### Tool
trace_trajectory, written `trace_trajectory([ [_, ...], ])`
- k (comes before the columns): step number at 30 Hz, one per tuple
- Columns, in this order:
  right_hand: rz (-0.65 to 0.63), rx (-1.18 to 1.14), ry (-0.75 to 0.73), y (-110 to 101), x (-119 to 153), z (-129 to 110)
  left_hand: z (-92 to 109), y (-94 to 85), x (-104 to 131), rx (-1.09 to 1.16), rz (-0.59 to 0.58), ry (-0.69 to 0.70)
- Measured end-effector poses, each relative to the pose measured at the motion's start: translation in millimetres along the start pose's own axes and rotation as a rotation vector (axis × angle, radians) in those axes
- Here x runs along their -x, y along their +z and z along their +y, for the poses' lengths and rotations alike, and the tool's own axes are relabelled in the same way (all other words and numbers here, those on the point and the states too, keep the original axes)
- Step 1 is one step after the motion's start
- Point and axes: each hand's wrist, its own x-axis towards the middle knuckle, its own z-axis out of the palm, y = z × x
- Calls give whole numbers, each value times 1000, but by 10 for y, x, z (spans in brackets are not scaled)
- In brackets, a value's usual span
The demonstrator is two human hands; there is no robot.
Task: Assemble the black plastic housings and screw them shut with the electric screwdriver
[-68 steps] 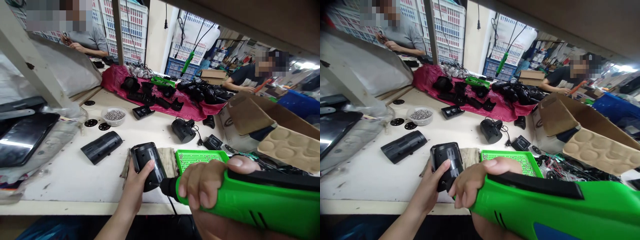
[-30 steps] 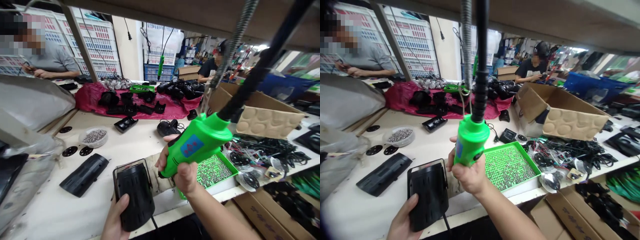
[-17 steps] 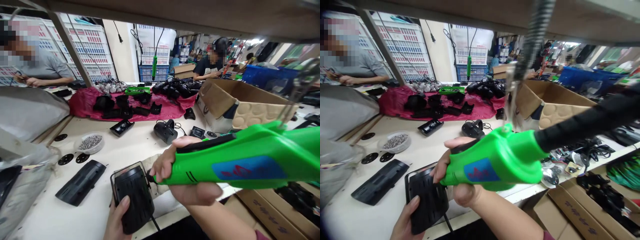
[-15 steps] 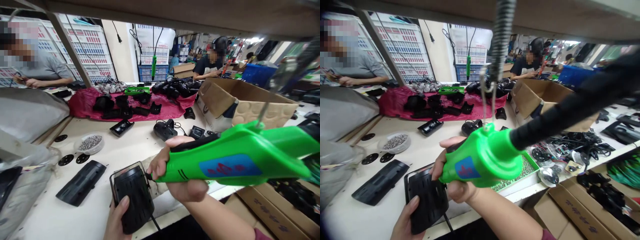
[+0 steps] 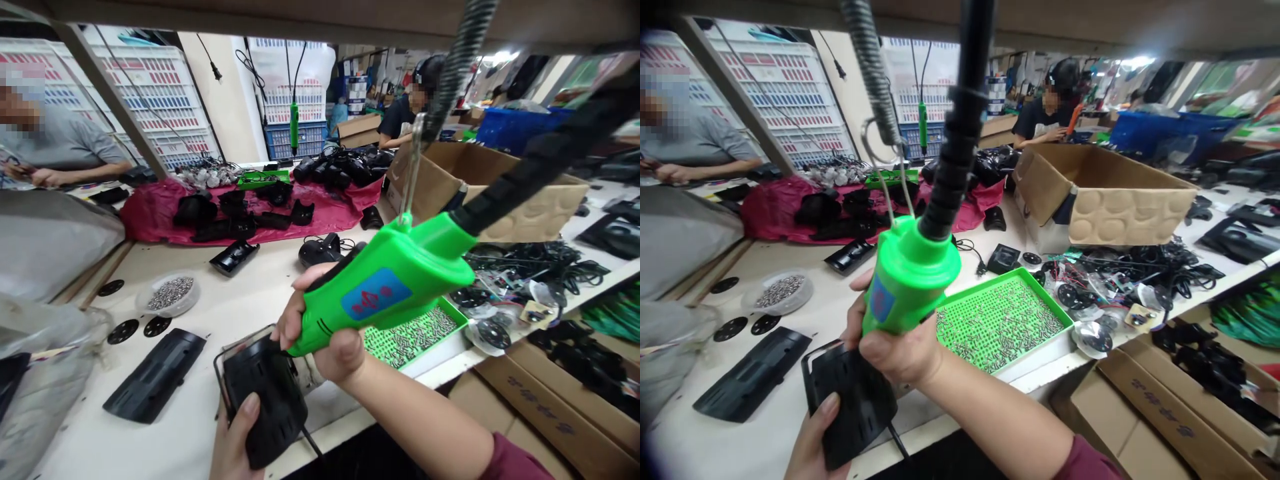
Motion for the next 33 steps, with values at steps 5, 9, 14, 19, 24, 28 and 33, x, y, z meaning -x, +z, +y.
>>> trace_trajectory([
  [5,16,-79,45,-10,-19,-67,23,-42,2,10,38,-44],
  [9,23,-118,29,3,-28,-204,26,-68,-22,-7,70,-100],
  [14,39,-109,25,-5,-27,-226,30,-43,-13,-43,72,-85],
  [19,-41,82,73,-104,-36,-105,-9,2,0,-101,91,-28],
  [24,-129,230,37,-246,-100,34,-31,79,5,-162,93,56],
  [28,-160,88,5,-216,-84,97,-25,35,-3,-159,143,24],
  [33,7,-117,64,-78,-24,14,-1,-121,-20,-203,102,-44],
])
